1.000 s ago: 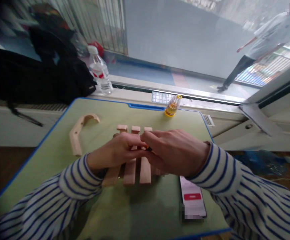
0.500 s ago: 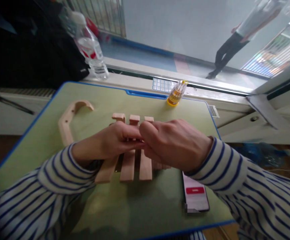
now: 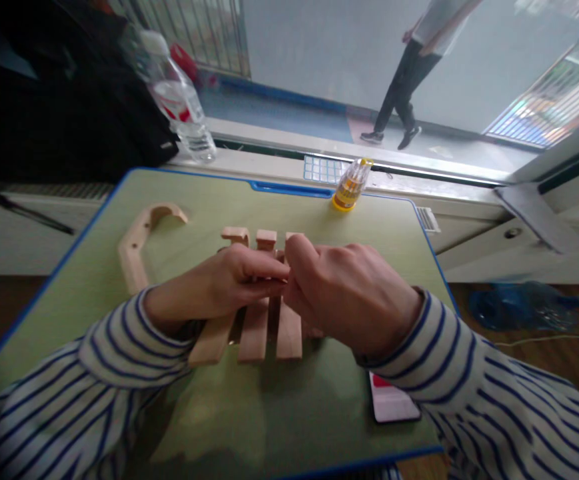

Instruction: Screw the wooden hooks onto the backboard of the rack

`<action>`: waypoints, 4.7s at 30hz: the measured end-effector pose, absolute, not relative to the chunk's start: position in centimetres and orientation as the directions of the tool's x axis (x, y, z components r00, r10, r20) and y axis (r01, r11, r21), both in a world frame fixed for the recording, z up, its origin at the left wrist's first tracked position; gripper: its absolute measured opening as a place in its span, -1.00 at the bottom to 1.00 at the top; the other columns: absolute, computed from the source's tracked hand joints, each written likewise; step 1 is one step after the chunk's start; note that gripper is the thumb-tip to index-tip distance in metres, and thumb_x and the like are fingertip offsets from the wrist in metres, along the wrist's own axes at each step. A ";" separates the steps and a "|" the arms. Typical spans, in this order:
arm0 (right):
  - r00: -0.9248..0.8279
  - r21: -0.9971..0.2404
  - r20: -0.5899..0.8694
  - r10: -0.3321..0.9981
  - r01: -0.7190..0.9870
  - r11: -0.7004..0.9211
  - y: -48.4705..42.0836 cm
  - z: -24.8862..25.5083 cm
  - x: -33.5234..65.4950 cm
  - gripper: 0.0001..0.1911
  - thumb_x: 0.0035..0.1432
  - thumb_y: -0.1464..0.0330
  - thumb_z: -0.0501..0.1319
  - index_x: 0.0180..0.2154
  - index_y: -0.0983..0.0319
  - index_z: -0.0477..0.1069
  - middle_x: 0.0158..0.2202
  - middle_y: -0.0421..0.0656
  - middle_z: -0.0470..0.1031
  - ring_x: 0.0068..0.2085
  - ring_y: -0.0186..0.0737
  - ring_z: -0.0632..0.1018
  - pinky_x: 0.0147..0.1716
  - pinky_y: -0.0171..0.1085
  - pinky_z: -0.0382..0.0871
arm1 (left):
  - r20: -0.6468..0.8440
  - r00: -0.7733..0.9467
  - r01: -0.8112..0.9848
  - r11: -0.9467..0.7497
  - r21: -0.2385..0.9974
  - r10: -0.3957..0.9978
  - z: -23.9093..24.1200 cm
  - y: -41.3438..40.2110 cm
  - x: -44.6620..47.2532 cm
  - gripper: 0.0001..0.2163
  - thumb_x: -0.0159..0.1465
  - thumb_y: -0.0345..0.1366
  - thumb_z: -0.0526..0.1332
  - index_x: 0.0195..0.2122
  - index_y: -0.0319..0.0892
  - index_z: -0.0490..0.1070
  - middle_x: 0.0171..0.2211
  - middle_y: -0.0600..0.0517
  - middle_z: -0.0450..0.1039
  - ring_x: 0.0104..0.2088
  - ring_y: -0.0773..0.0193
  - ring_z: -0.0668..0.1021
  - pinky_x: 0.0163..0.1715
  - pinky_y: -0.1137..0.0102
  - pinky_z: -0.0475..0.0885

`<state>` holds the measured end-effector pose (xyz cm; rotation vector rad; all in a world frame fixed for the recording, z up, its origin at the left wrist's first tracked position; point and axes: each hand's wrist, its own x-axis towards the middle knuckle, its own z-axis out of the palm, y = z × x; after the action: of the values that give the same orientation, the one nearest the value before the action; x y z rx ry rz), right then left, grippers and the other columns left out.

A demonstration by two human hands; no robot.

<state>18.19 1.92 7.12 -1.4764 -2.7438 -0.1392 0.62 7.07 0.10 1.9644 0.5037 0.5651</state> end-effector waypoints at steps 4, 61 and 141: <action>-0.501 0.079 0.068 0.863 0.865 0.496 1.7 7.1 17.6 -0.83 0.15 0.31 -0.07 -0.40 0.24 0.18 -0.67 -0.31 0.12 -0.66 -0.45 0.08 -0.63 -0.33 -0.13 | 0.166 0.817 0.100 -0.420 0.902 0.552 0.1 7.2 0.5 -0.81 0.22 -0.35 0.14 -0.20 -0.18 0.51 -0.37 0.06 0.51 -0.39 0.40 0.46 -0.41 0.55 0.32; -0.333 0.070 -0.001 0.943 0.941 0.332 1.8 7.5 16.1 -0.87 0.13 0.28 -0.07 -0.39 0.20 0.12 -0.67 -0.30 0.18 -0.66 -0.41 0.14 -0.61 -0.33 -0.16 | 0.194 0.792 0.121 -0.460 0.880 0.579 0.1 7.1 0.4 -0.79 0.22 -0.29 0.13 -0.27 -0.24 0.53 -0.48 0.04 0.47 -0.47 0.40 0.44 -0.49 0.52 0.27; -0.723 -0.231 -0.111 0.682 0.686 0.690 3.6 7.8 18.6 -0.94 0.07 0.43 0.03 -0.41 0.20 0.11 -0.60 -0.35 0.17 -0.59 -0.46 0.13 -0.60 -0.36 -0.04 | 0.011 0.793 0.501 -0.662 0.558 0.609 0.5 7.5 -1.2 -0.81 0.16 -0.18 0.20 -0.24 -0.12 0.42 -0.29 0.02 0.46 -0.27 0.22 0.48 -0.25 0.37 0.35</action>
<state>18.56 3.57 7.79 -1.1753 -2.9025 0.4069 -1.21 7.45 0.50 2.4364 0.8236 0.2658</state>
